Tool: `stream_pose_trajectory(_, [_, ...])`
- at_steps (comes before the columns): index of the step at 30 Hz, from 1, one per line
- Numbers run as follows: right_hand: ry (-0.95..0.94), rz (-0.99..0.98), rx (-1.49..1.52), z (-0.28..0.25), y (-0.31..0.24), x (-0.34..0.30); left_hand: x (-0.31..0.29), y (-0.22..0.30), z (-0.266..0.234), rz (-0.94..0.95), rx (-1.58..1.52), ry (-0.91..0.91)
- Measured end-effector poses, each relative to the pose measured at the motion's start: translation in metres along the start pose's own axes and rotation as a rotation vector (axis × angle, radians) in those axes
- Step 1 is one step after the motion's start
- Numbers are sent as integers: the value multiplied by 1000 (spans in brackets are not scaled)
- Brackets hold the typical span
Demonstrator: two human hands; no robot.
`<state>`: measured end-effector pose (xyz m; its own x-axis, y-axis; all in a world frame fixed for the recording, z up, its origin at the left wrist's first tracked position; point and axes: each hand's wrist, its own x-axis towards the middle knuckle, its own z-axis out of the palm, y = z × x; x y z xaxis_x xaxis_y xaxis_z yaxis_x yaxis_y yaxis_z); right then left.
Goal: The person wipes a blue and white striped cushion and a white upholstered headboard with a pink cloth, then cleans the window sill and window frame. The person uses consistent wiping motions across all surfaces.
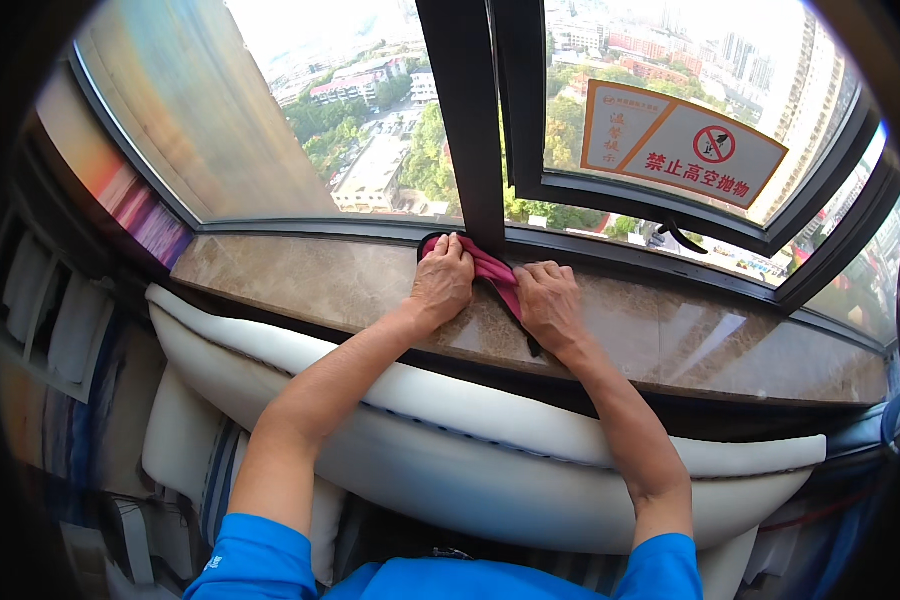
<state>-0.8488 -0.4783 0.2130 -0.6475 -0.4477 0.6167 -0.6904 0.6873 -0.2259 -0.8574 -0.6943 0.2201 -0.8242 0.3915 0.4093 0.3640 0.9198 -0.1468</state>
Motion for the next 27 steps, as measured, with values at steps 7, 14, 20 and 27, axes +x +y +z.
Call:
stream_pose_trajectory(7, [49, 28, 69, 0, -7, 4, -7, -7, -8, -13, -144, 101])
stream_pose_trajectory(14, [182, 89, 162, 0, -1, 7, 1, 8, -31, 110, -126, 200])
stream_pose_trajectory(20, [410, 165, 75, -21, 8, 4, 13, 27, -26, 224, -249, 294])
stream_pose_trajectory(27, [259, 205, -201, -28, 18, 2, 17, 40, -6, 185, -345, 155])
